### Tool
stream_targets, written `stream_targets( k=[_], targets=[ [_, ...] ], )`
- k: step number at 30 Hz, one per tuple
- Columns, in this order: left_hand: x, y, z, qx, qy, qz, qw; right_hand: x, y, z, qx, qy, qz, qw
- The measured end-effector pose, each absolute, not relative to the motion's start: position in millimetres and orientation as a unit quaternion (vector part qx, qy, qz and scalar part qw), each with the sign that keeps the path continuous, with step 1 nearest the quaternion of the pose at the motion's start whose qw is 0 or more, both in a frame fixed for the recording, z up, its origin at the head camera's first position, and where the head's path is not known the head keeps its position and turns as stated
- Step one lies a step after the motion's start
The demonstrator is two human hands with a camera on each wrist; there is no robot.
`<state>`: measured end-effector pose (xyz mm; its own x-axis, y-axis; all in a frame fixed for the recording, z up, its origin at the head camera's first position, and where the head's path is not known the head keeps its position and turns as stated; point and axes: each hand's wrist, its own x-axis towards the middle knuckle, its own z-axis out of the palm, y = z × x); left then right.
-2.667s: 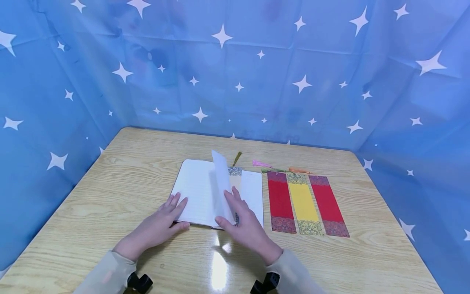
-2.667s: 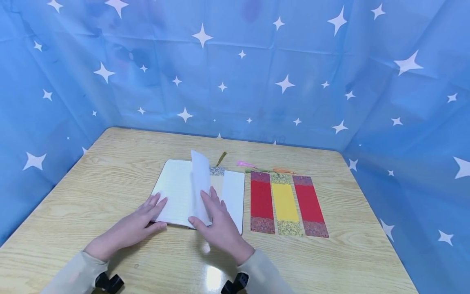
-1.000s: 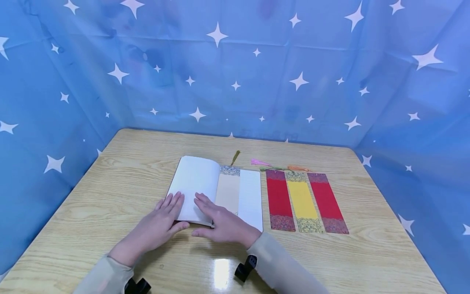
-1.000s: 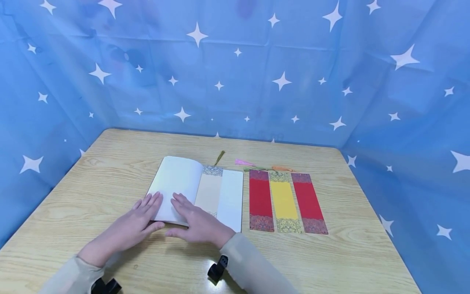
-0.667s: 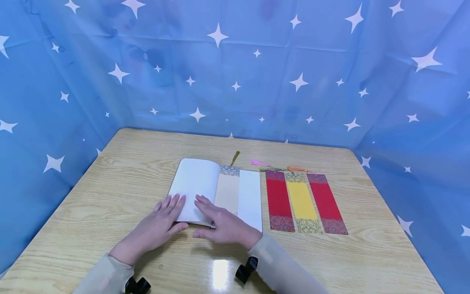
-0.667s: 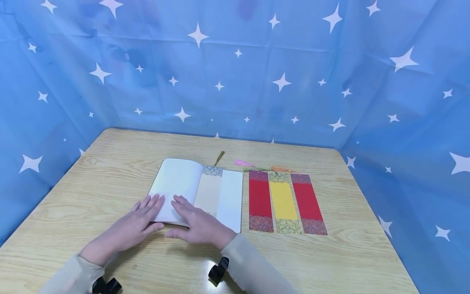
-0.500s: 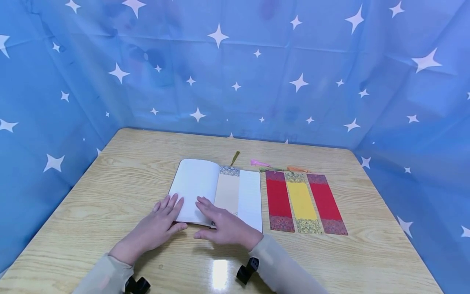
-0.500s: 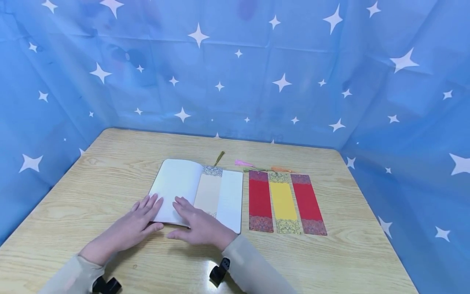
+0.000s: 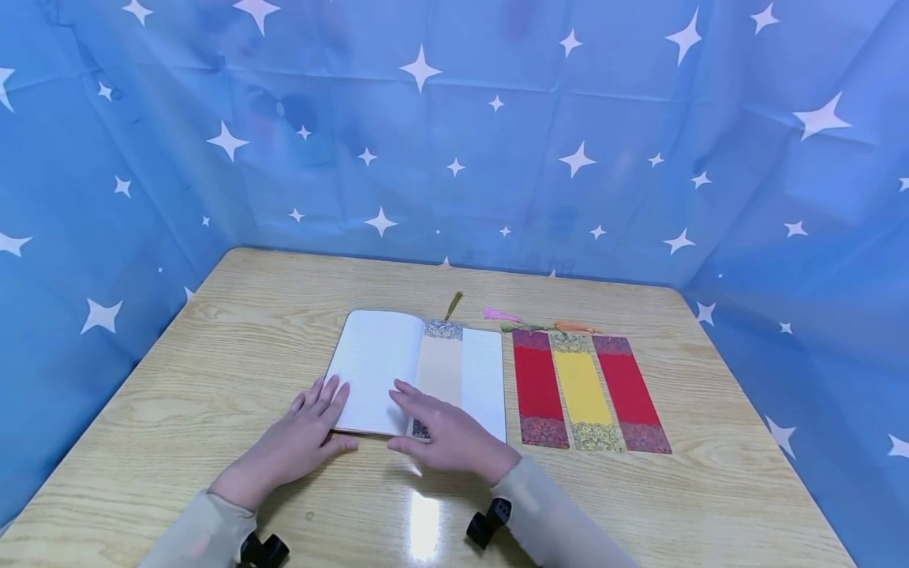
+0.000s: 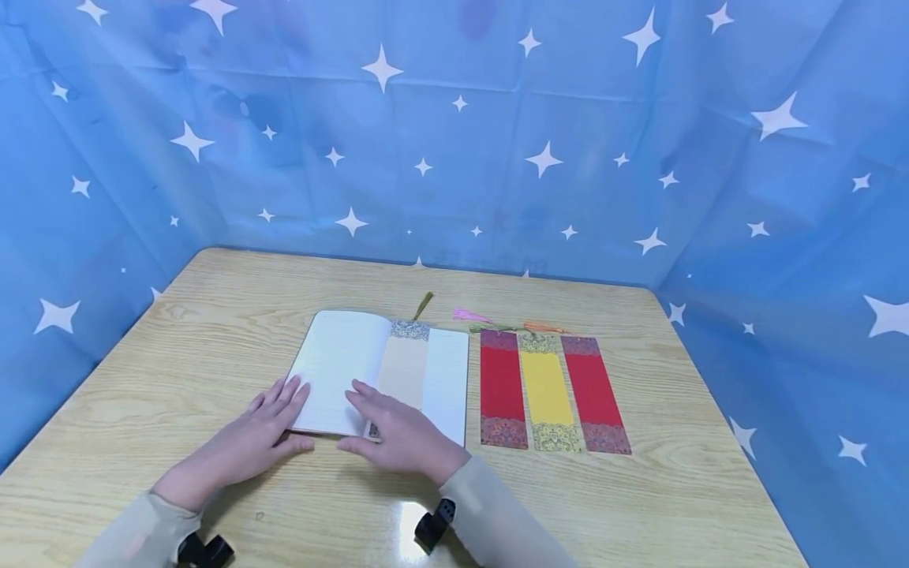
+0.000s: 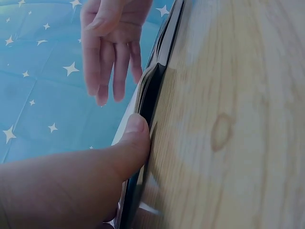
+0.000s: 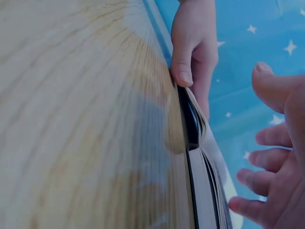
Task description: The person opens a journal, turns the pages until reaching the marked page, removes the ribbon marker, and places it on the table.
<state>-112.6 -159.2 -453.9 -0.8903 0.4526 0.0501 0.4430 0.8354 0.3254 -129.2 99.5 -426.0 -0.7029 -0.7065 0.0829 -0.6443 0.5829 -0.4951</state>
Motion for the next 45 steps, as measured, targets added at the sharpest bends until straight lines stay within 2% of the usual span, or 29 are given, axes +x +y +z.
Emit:
stream_targets(
  k=[6, 13, 29, 36, 45],
  targets=[
    [-113, -159, -454, 0.232, 0.957, 0.171, 0.021, -132, 109, -426, -0.370, 0.891, -0.265, 0.006],
    [-112, -159, -453, 0.233, 0.958, 0.168, 0.017, -137, 118, -425, -0.295, 0.909, -0.288, -0.054],
    [-115, -160, -456, 0.235, 0.957, 0.167, 0.009, -161, 124, -418, -0.130, 0.960, -0.241, -0.060],
    [-115, -161, -454, 0.230, 0.957, 0.174, 0.019, -172, 120, -416, -0.039, 0.970, -0.237, -0.027],
    [-115, -161, -457, 0.228, 0.958, 0.172, 0.016, -179, 120, -419, 0.040, 0.969, -0.231, 0.081]
  ],
)
